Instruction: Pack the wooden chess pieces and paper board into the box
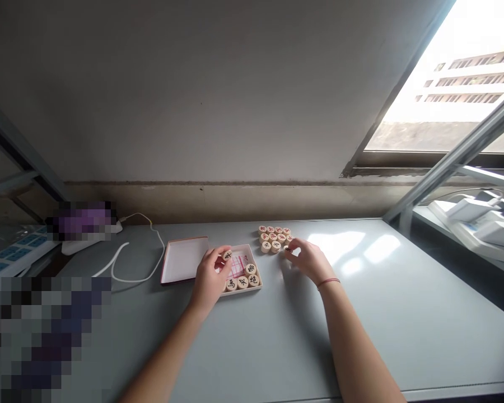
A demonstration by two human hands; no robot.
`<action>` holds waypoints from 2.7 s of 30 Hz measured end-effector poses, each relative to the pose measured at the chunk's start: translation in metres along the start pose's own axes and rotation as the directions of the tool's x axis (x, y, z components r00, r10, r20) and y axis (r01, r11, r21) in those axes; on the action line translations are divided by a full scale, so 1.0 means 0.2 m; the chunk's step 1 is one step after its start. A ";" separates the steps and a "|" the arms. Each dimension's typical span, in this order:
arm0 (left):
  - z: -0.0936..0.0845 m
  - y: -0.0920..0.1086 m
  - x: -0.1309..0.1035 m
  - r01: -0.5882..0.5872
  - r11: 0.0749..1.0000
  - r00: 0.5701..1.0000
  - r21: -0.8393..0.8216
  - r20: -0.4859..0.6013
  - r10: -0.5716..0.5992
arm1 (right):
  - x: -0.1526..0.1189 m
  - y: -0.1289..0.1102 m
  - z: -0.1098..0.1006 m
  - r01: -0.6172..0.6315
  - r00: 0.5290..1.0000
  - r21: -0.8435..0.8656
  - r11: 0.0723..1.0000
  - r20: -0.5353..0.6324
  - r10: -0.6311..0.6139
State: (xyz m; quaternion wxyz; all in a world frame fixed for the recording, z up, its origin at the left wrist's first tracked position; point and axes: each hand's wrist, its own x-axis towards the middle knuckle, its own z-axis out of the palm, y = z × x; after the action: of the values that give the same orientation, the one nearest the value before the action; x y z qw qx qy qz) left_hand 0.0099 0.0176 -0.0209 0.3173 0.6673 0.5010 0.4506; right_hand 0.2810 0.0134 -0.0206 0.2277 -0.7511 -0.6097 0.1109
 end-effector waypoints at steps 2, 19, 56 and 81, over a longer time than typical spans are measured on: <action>0.00 0.01 0.00 -0.009 1.000 0.999 0.026 0.050 0.008 | 0.00 -0.01 0.01 0.005 1.000 -0.019 1.000 0.001 -0.005; 0.01 0.02 -0.04 -0.464 0.788 0.886 0.405 0.236 0.400 | -0.11 -0.36 0.05 0.171 0.980 0.551 0.817 -0.182 -0.083; 0.06 0.09 0.02 -0.359 0.681 0.913 0.638 0.390 0.116 | -0.13 -0.39 0.15 0.060 0.998 0.229 0.971 -0.019 -0.058; 0.14 0.09 0.01 -0.269 0.911 0.961 0.312 0.155 0.230 | -0.14 -0.40 0.17 0.177 0.984 0.432 0.885 -0.046 -0.175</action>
State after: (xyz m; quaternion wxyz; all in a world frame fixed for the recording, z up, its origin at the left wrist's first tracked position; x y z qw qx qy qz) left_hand 0.0432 0.0146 -0.0164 0.1692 0.7942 0.4608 0.3582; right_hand 0.1909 0.0052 -0.0148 0.4001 -0.6235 -0.6345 0.2204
